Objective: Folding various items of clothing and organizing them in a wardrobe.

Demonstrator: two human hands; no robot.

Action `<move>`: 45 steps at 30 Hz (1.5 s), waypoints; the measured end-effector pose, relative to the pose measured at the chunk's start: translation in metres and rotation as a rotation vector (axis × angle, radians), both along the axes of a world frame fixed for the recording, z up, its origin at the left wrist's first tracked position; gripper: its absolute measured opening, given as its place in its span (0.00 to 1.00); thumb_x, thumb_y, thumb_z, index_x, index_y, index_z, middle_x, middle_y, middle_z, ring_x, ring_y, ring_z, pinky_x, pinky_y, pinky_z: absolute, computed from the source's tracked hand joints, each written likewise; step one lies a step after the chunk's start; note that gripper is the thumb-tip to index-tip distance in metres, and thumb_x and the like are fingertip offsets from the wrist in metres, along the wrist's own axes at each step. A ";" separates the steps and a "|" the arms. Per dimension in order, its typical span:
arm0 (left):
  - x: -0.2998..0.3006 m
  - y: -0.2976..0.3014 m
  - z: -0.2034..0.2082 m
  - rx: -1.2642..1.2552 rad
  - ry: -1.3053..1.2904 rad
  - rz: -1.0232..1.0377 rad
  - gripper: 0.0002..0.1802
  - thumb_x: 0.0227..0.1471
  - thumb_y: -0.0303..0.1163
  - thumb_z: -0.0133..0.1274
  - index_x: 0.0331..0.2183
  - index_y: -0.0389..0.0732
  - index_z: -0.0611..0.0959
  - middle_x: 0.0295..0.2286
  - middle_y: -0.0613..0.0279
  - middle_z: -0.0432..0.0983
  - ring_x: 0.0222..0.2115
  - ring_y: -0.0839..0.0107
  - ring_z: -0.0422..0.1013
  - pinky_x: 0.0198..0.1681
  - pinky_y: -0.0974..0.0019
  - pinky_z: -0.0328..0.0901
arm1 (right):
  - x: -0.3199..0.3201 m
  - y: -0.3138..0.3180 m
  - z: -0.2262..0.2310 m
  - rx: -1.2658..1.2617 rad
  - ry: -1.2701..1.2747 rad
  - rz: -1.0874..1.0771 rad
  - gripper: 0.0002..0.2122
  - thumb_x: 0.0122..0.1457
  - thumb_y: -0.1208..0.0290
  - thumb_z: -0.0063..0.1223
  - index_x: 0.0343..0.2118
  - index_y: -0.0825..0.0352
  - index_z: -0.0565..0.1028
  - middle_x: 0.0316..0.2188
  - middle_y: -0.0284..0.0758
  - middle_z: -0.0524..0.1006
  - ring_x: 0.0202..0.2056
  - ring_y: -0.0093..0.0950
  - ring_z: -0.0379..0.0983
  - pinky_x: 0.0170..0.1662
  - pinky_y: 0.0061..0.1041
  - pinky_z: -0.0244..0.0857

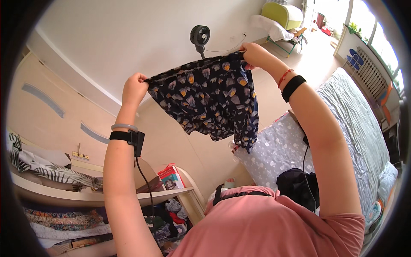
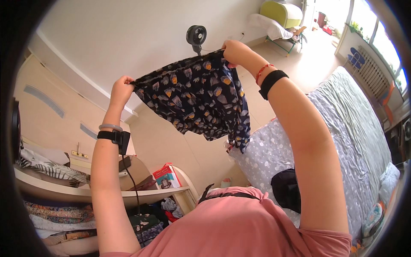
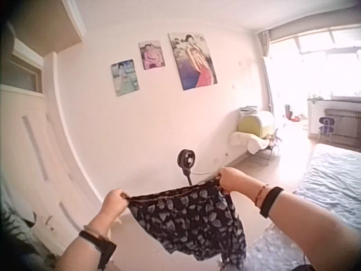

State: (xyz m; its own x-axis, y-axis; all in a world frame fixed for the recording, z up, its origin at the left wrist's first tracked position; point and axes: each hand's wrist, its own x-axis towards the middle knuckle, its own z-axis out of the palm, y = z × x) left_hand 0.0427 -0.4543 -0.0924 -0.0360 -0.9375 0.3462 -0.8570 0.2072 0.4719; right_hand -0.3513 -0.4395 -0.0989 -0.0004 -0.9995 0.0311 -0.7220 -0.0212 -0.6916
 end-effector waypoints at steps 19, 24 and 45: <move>-0.036 0.016 0.037 0.173 0.373 -0.163 0.12 0.47 0.24 0.44 0.35 0.37 0.78 0.25 0.64 0.74 0.21 0.76 0.71 0.26 0.73 0.69 | -0.033 -0.025 -0.012 -0.747 0.055 -0.076 0.15 0.46 0.80 0.49 0.40 0.66 0.73 0.36 0.37 0.74 0.41 0.31 0.69 0.47 0.25 0.62; -0.038 0.023 0.037 0.244 0.569 -0.088 0.13 0.50 0.24 0.39 0.35 0.40 0.77 0.27 0.63 0.77 0.22 0.76 0.73 0.27 0.75 0.69 | -0.023 -0.013 0.005 -0.658 -0.002 -0.229 0.15 0.48 0.78 0.46 0.41 0.64 0.74 0.37 0.37 0.75 0.38 0.33 0.74 0.43 0.27 0.67; -0.029 0.059 0.031 -0.284 -0.046 -0.310 0.13 0.48 0.35 0.58 0.33 0.36 0.77 0.27 0.61 0.71 0.30 0.66 0.67 0.34 0.69 0.62 | -0.045 0.024 -0.011 -0.735 0.540 0.249 0.19 0.51 0.63 0.61 0.44 0.64 0.72 0.38 0.31 0.72 0.43 0.27 0.67 0.48 0.26 0.62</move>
